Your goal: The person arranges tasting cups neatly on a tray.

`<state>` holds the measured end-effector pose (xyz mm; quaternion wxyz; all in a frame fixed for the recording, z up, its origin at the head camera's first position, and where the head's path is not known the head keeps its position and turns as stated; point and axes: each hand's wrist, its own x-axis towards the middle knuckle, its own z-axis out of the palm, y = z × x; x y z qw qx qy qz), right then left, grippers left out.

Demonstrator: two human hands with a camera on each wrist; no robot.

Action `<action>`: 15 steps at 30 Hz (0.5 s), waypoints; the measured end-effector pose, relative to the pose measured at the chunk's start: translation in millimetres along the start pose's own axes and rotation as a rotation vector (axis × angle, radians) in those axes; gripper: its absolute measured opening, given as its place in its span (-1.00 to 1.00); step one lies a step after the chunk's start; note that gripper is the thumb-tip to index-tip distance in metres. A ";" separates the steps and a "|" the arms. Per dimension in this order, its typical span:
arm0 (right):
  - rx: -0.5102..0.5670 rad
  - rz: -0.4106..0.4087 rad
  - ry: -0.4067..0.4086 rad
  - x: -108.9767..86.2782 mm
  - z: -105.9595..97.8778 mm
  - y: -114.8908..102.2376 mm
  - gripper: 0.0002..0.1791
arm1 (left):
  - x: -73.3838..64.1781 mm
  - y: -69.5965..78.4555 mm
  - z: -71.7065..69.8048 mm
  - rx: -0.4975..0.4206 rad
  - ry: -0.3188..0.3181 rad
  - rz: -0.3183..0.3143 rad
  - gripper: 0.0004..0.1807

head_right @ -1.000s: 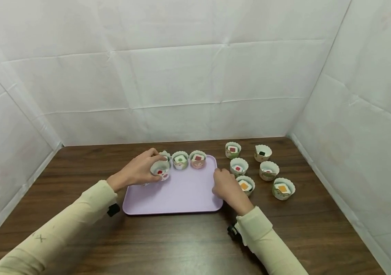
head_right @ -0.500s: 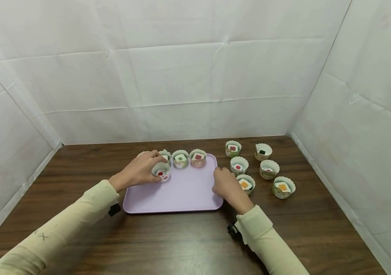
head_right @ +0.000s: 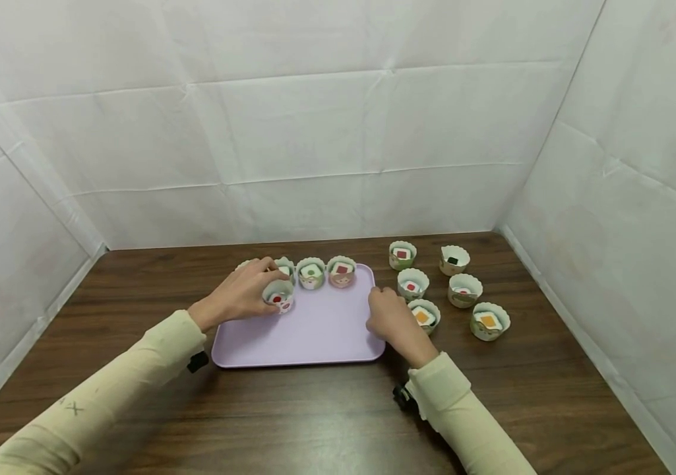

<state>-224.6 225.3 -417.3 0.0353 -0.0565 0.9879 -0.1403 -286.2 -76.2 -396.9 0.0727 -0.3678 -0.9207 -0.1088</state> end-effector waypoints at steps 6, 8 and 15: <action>0.000 0.010 -0.006 0.6 0.6 -0.9 -0.53 | -0.1 0.3 1.8 0.020 0.003 0.005 -0.36; 0.001 0.014 -0.008 0.8 0.6 -1.3 -0.52 | -0.3 0.4 1.9 0.021 0.004 0.003 -0.35; -0.003 0.015 -0.008 1.5 0.7 0.5 -0.51 | -1.5 1.4 0.7 -0.002 0.004 -0.001 -0.32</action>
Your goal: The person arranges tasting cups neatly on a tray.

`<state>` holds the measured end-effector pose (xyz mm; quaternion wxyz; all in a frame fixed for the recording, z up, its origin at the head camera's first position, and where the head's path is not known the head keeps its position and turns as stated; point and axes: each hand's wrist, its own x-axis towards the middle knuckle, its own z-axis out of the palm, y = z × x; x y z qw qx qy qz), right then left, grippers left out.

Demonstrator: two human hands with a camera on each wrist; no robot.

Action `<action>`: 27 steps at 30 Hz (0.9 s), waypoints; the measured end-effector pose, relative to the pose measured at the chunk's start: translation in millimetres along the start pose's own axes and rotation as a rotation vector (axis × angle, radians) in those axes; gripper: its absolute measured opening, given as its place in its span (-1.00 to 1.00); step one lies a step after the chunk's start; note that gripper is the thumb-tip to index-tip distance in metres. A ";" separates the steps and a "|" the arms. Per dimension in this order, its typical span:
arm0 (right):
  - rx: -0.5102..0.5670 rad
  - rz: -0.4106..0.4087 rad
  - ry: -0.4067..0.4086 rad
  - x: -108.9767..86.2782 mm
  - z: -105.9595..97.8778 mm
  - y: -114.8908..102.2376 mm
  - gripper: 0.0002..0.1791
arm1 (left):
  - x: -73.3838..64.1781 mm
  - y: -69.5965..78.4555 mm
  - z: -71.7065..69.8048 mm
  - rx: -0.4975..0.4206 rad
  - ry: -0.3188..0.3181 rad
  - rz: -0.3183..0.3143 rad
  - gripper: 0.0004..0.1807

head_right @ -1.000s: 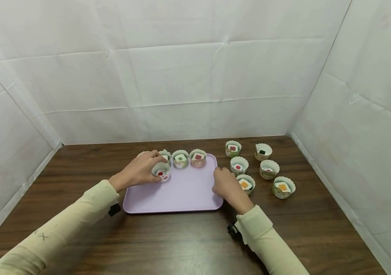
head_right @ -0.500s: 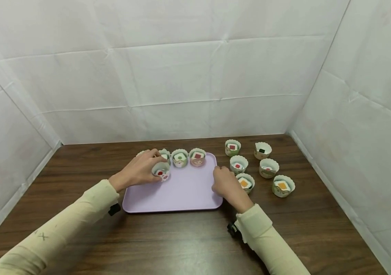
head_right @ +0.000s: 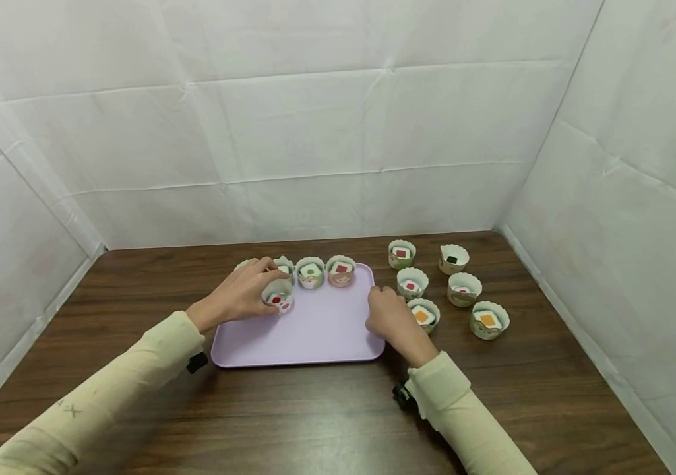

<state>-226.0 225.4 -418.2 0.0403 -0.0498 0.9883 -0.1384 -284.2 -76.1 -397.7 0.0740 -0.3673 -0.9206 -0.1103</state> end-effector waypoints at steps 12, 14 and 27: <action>-0.005 -0.006 0.008 -3.4 -1.9 -2.8 -0.56 | -17.0 -8.5 -26.3 -0.278 0.058 -0.156 -0.31; -0.012 -0.011 0.012 -4.5 -2.7 -1.8 -0.56 | -21.0 -15.2 -30.8 -0.318 0.129 -0.182 -0.41; 0.012 -0.063 0.185 -19.3 -35.0 0.8 -0.49 | -57.9 -60.2 -30.7 -0.537 0.196 -0.522 -0.55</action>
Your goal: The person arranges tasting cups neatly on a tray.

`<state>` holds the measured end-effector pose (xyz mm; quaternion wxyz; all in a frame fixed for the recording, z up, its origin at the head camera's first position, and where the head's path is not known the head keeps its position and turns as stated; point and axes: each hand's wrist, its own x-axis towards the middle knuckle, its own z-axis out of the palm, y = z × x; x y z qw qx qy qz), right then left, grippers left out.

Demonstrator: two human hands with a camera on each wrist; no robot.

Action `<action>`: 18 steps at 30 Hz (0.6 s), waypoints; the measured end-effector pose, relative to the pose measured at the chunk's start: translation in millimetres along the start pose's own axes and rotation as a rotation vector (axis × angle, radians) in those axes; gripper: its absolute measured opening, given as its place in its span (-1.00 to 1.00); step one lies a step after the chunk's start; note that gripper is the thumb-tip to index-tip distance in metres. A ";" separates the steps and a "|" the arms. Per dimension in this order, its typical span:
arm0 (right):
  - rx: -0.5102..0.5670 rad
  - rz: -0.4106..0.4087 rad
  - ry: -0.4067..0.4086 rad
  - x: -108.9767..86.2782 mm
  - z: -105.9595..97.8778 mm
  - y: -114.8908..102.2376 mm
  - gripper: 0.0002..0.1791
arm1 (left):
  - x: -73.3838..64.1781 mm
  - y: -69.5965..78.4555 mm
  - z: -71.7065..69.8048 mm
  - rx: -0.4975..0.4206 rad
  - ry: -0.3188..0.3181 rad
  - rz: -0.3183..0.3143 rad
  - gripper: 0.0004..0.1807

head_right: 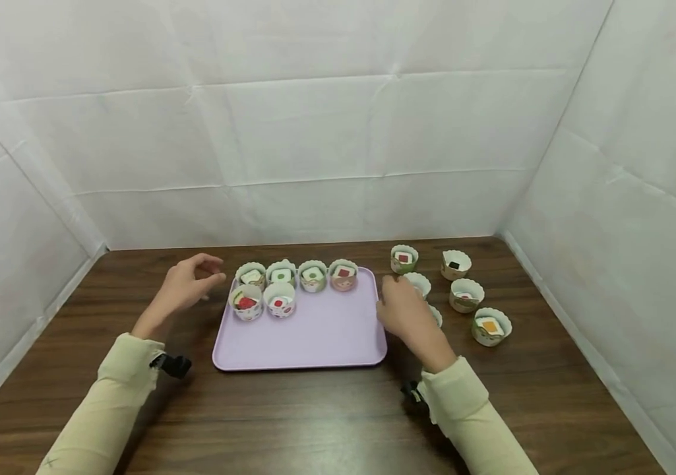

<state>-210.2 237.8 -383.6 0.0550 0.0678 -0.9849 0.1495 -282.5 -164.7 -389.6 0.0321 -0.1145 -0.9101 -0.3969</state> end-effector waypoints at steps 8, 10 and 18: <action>0.071 -0.033 0.192 -8.9 -42.1 31.4 -0.63 | -2.0 -10.8 4.1 -0.088 -0.230 -0.184 -0.43; 0.074 -0.021 0.229 -14.4 -51.5 45.5 -0.66 | -1.8 -11.9 7.4 -0.117 -0.279 -0.188 -0.41; 0.062 0.039 0.278 -39.6 -67.1 111.7 -0.51 | -2.0 -13.8 12.0 -0.158 -0.390 -0.168 -0.32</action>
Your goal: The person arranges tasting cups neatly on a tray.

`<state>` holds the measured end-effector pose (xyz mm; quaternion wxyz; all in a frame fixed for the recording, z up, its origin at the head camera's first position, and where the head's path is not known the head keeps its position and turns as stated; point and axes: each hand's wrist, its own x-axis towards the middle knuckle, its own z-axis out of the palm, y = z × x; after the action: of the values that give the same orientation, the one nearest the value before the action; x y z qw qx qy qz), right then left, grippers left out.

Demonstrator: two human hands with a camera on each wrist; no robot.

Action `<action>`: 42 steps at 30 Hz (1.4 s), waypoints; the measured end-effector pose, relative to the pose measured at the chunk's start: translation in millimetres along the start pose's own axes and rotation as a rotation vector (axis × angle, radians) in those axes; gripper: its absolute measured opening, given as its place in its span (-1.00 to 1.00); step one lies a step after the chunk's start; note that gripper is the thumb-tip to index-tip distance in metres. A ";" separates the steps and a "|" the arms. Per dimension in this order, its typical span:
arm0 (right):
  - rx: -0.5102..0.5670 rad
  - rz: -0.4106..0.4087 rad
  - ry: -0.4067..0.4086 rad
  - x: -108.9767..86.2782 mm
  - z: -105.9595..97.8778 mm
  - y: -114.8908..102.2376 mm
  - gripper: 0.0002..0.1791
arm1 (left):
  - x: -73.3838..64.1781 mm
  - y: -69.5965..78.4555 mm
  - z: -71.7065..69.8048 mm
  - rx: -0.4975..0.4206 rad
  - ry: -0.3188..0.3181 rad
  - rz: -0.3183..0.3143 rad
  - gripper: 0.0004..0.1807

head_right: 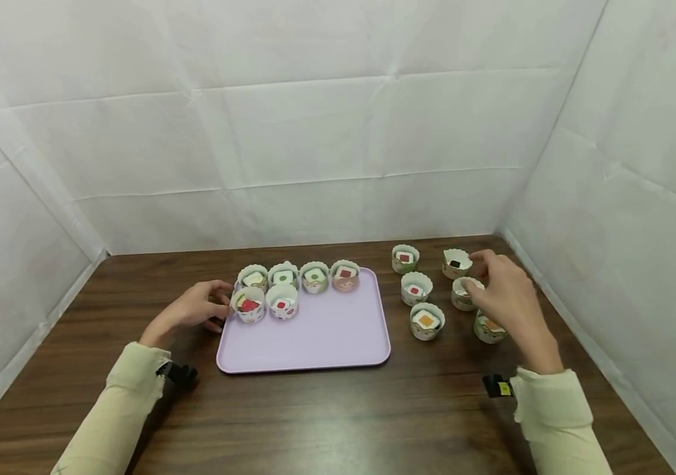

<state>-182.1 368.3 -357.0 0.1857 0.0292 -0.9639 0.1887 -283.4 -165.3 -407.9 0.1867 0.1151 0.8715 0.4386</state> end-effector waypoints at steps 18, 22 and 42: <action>0.131 0.026 -0.430 -10.4 -10.1 78.7 -0.05 | 6.7 -0.6 2.6 0.028 -0.026 -0.027 -0.15; 0.234 0.023 -0.517 -12.9 -6.6 87.5 -0.02 | 5.4 0.0 3.1 0.031 -0.029 -0.030 -0.14; 0.232 -0.066 -0.572 -14.7 -1.0 96.2 -0.14 | 5.1 -0.4 5.4 0.045 -0.019 -0.038 -0.15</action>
<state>-180.3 457.7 -395.5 -0.0918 0.1333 -0.9476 0.2755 -285.8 -159.8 -412.3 0.2005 0.1070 0.8814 0.4141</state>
